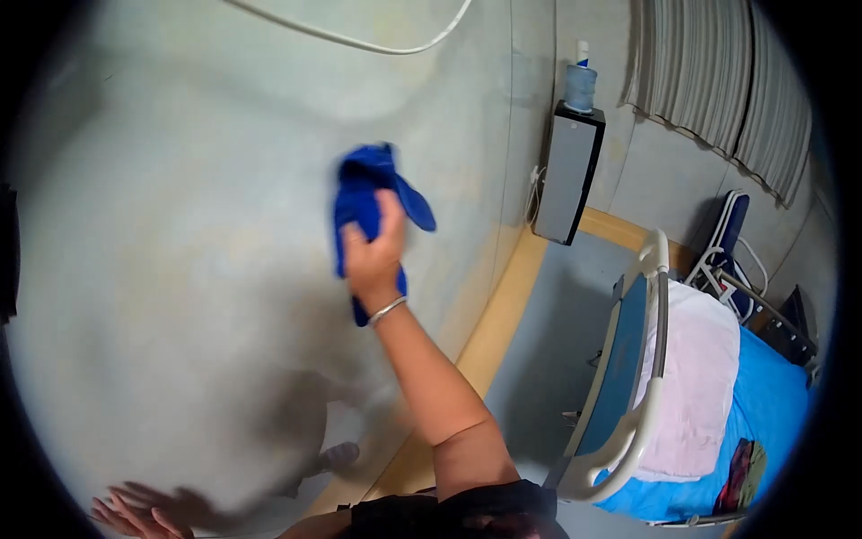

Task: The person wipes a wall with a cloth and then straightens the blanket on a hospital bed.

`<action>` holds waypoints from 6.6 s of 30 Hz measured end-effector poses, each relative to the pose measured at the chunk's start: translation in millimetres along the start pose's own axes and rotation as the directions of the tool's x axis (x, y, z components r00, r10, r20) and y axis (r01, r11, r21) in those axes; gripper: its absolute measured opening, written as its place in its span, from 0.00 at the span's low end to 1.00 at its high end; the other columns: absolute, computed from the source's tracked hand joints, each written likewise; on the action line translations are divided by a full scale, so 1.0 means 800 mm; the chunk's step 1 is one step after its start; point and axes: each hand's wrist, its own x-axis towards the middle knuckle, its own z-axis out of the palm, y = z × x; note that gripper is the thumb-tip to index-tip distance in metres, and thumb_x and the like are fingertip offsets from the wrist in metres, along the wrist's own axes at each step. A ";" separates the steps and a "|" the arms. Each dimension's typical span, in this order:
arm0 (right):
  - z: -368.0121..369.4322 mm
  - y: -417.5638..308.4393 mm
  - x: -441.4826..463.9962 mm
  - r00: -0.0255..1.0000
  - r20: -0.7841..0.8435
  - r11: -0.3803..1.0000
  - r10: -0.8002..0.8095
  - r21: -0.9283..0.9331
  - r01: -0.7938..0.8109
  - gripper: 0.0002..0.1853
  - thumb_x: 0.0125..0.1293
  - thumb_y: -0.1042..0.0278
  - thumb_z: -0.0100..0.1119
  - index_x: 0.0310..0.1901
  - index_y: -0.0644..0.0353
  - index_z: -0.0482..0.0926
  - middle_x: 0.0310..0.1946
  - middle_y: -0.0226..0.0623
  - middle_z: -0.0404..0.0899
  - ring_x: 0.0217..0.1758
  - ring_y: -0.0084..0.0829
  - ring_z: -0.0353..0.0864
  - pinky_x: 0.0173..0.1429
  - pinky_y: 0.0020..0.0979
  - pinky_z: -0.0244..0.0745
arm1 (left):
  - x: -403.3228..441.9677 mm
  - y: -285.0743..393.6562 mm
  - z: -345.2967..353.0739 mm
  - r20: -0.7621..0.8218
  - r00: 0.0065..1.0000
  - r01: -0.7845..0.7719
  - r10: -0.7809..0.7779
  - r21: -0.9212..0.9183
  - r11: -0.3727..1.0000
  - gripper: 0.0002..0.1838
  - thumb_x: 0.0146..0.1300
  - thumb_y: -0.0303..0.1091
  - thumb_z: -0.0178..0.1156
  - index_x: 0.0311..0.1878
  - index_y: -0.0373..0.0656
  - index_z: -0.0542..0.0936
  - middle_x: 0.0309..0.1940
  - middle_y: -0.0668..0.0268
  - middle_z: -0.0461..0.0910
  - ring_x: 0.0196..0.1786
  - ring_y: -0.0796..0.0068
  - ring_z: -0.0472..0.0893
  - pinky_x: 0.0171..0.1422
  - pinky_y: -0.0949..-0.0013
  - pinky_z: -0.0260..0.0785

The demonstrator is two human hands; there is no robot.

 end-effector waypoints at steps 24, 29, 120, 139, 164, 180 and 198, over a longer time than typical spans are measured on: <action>-0.094 0.215 0.294 0.824 0.326 0.878 -0.463 0.040 0.477 0.34 0.37 0.79 0.65 0.52 0.61 0.67 0.54 0.50 0.66 0.58 0.52 0.65 0.62 0.42 0.61 | 0.172 0.357 0.160 -0.038 0.975 -0.200 0.217 0.267 0.943 0.32 0.66 0.55 0.41 0.63 0.40 0.63 0.65 0.54 0.58 0.69 0.50 0.54 0.69 0.51 0.45; -0.118 0.356 0.332 0.962 -0.082 0.961 0.259 0.123 -0.248 0.26 0.54 0.76 0.54 0.57 0.65 0.64 0.54 0.48 0.67 0.57 0.41 0.67 0.62 0.34 0.60 | 0.175 0.361 0.160 -0.002 0.973 -0.218 0.229 0.301 0.929 0.32 0.67 0.55 0.37 0.64 0.37 0.61 0.65 0.53 0.58 0.68 0.51 0.54 0.69 0.53 0.47; -0.190 0.462 0.882 0.622 0.199 0.652 -0.757 0.169 0.739 0.23 0.63 0.70 0.52 0.60 0.56 0.63 0.58 0.47 0.66 0.63 0.49 0.63 0.65 0.43 0.59 | 0.448 1.137 0.391 -0.116 0.987 -0.125 0.111 -0.125 0.984 0.13 0.57 0.43 0.53 0.45 0.53 0.75 0.47 0.70 0.74 0.44 0.66 0.73 0.60 0.54 0.53; -0.173 0.383 0.340 -0.378 0.114 -0.024 -0.919 0.940 0.341 0.07 0.51 0.75 0.53 0.33 0.59 0.77 0.32 0.36 0.75 0.40 0.34 0.74 0.49 0.41 0.67 | -0.045 0.984 0.084 0.867 -0.004 0.524 -0.499 0.426 0.738 0.12 0.49 0.37 0.57 0.38 0.45 0.79 0.44 0.62 0.73 0.56 0.60 0.68 0.58 0.53 0.60; -0.230 0.614 0.012 -0.625 0.190 0.651 -0.757 0.299 -0.698 0.12 0.56 0.71 0.49 0.37 0.73 0.75 0.14 0.25 0.60 0.10 0.20 0.53 0.13 0.24 0.49 | 0.124 1.177 -0.209 -0.710 -0.293 0.159 -0.640 0.624 -0.765 0.28 0.53 0.38 0.59 0.56 0.39 0.63 0.37 0.51 0.77 0.35 0.51 0.79 0.37 0.56 0.71; -0.077 0.201 -0.080 -0.502 -0.052 -0.275 -0.863 0.883 0.381 0.06 0.61 0.64 0.45 0.33 0.47 0.74 0.34 0.28 0.72 0.42 0.27 0.71 0.45 0.33 0.65 | 0.111 1.171 -0.244 -0.618 -0.602 0.325 -0.506 0.389 -0.862 0.20 0.53 0.43 0.60 0.40 0.36 0.70 0.32 0.47 0.78 0.38 0.48 0.78 0.43 0.54 0.68; -0.612 0.036 0.045 0.185 -0.454 -0.247 -0.871 0.081 -0.966 0.26 0.40 0.74 0.59 0.48 0.59 0.74 0.49 0.49 0.72 0.54 0.46 0.70 0.59 0.41 0.62 | 0.136 1.164 -0.246 -0.594 -0.641 0.367 -0.485 0.318 -0.874 0.21 0.54 0.45 0.60 0.41 0.38 0.69 0.30 0.50 0.78 0.35 0.49 0.78 0.38 0.54 0.69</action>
